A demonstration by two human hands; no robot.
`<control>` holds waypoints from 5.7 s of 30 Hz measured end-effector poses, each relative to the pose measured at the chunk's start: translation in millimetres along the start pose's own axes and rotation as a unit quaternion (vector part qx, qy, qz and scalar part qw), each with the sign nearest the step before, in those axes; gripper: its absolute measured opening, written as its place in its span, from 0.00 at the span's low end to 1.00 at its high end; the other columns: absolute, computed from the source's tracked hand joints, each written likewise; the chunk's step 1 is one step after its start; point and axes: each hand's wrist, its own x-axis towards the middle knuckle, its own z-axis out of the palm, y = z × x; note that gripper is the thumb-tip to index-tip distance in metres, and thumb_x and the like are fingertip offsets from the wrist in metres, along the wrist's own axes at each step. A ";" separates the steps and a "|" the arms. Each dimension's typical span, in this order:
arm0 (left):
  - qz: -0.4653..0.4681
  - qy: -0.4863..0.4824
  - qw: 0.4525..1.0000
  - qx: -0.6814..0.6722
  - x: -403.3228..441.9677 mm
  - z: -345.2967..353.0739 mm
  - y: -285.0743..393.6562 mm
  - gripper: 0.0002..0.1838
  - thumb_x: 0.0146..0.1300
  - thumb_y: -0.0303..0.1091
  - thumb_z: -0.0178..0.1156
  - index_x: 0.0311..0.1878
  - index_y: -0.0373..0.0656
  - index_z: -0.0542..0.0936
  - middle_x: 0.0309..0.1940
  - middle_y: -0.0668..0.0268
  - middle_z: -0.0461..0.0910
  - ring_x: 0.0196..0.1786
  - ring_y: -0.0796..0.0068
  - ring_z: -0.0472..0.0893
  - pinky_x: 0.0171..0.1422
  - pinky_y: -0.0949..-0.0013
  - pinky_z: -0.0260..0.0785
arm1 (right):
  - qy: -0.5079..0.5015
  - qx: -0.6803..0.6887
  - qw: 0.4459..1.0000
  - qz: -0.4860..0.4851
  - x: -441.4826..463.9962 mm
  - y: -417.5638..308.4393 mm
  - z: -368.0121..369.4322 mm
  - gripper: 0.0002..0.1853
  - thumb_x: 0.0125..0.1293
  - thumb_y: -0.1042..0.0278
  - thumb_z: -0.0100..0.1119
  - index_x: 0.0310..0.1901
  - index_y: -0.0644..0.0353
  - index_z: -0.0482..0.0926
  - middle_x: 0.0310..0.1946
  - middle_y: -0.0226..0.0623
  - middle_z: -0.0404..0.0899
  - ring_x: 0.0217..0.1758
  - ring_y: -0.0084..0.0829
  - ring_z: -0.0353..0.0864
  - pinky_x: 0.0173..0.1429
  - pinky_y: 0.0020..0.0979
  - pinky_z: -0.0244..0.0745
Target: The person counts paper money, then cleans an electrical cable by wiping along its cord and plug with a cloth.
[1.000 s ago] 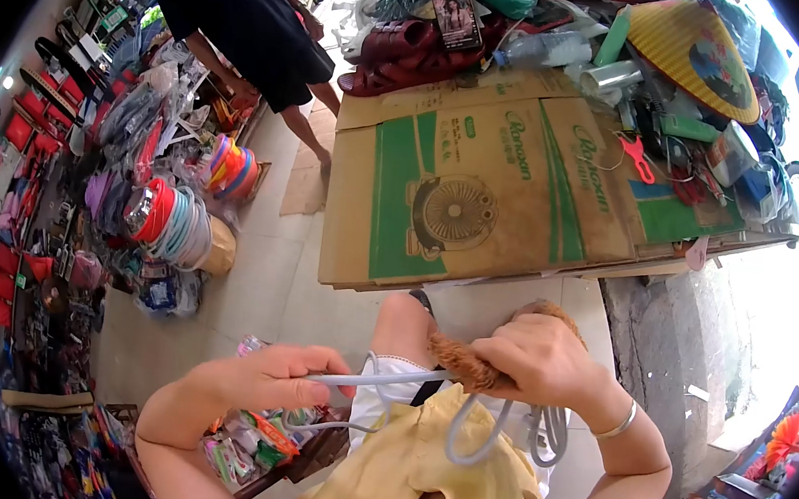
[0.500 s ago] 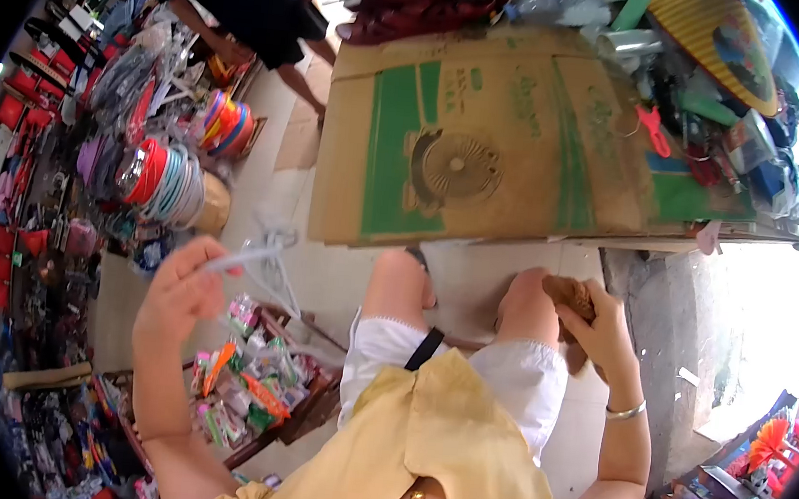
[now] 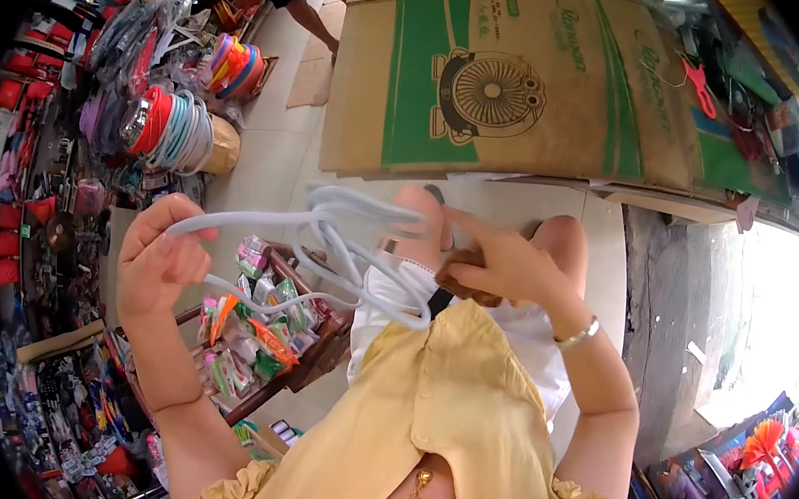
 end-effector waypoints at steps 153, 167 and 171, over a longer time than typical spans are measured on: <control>0.090 0.533 0.821 0.182 -19.5 -145.9 -163.9 0.15 0.62 0.40 0.61 0.22 0.45 0.72 0.14 0.80 0.59 0.19 0.89 0.57 0.21 0.77 0.49 | 0.416 -0.327 0.848 -0.022 -149.9 88.7 -62.7 0.21 0.40 0.74 0.64 0.42 0.53 0.75 0.39 0.34 0.76 0.23 0.32 0.78 0.39 0.36 0.70; 0.104 0.704 0.699 0.075 -118.6 -194.6 -120.9 0.17 0.65 0.47 0.56 0.25 0.50 0.68 0.11 0.80 0.53 0.12 0.88 0.52 0.15 0.78 0.42 | 0.514 -0.321 0.755 0.252 -276.2 221.7 -93.6 0.22 0.48 0.82 0.52 0.48 0.58 0.71 0.42 0.44 0.75 0.35 0.45 0.78 0.39 0.42 0.72; 0.152 0.576 0.802 0.038 -74.6 -155.7 -108.7 0.14 0.66 0.43 0.56 0.27 0.49 0.69 0.11 0.79 0.56 0.12 0.89 0.54 0.16 0.78 0.43 | 0.535 -0.256 0.778 0.209 -224.3 232.0 -97.6 0.24 0.46 0.78 0.55 0.50 0.58 0.72 0.38 0.47 0.76 0.36 0.48 0.77 0.42 0.43 0.72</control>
